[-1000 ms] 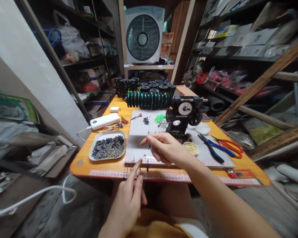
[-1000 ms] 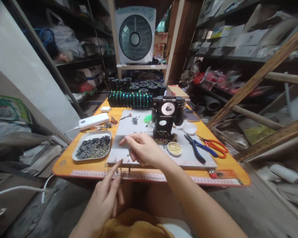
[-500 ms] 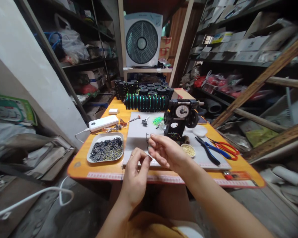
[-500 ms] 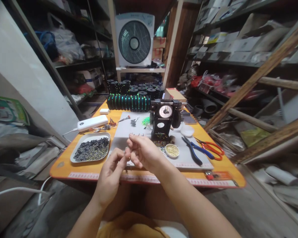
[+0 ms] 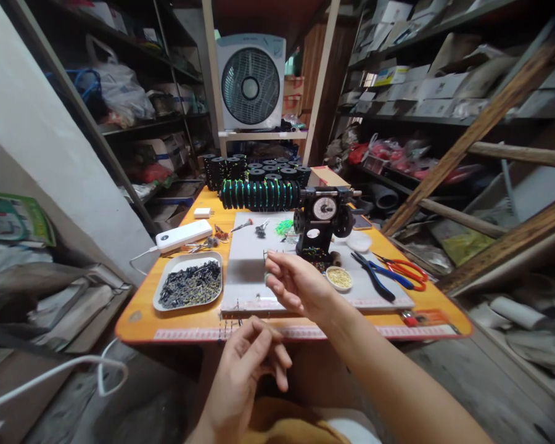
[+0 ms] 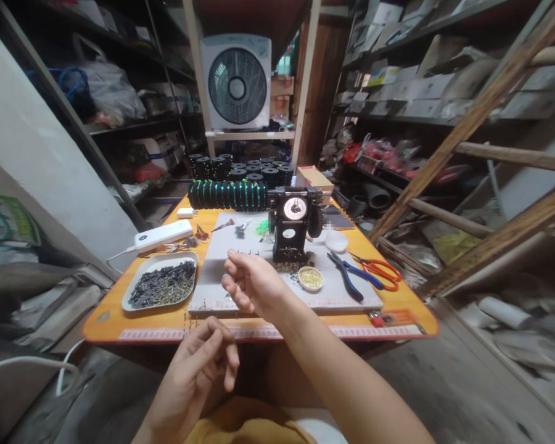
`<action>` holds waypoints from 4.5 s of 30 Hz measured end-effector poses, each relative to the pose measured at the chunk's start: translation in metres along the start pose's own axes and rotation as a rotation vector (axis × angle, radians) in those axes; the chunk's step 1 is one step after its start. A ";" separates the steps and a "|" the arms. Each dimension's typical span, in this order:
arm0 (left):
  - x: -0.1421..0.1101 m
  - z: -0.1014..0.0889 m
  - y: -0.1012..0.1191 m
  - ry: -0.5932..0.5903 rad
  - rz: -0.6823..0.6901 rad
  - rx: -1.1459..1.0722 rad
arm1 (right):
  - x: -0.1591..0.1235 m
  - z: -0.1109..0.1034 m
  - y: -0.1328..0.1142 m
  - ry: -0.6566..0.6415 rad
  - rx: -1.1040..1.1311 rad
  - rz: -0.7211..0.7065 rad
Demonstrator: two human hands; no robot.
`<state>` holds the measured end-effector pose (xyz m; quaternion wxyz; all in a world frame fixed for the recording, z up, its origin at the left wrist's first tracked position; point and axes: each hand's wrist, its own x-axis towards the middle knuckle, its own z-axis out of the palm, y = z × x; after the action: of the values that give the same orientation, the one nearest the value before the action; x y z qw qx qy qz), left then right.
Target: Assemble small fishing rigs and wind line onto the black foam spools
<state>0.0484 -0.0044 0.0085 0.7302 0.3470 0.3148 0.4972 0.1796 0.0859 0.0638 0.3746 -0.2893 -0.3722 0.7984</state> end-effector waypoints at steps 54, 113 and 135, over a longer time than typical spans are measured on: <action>-0.023 -0.052 -0.032 0.303 0.037 0.630 | 0.056 -0.016 -0.028 0.569 -1.390 -0.781; -0.021 -0.009 -0.012 -0.198 -0.227 -0.200 | -0.016 -0.013 0.007 0.038 -0.247 -0.127; 0.039 0.014 0.035 -0.022 0.228 0.436 | -0.020 -0.006 -0.022 -0.001 -0.724 -0.228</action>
<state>0.0540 0.0387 0.0407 0.5807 0.5349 0.3655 0.4929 0.2040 0.0814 0.0815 0.3341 -0.3592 -0.6603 0.5686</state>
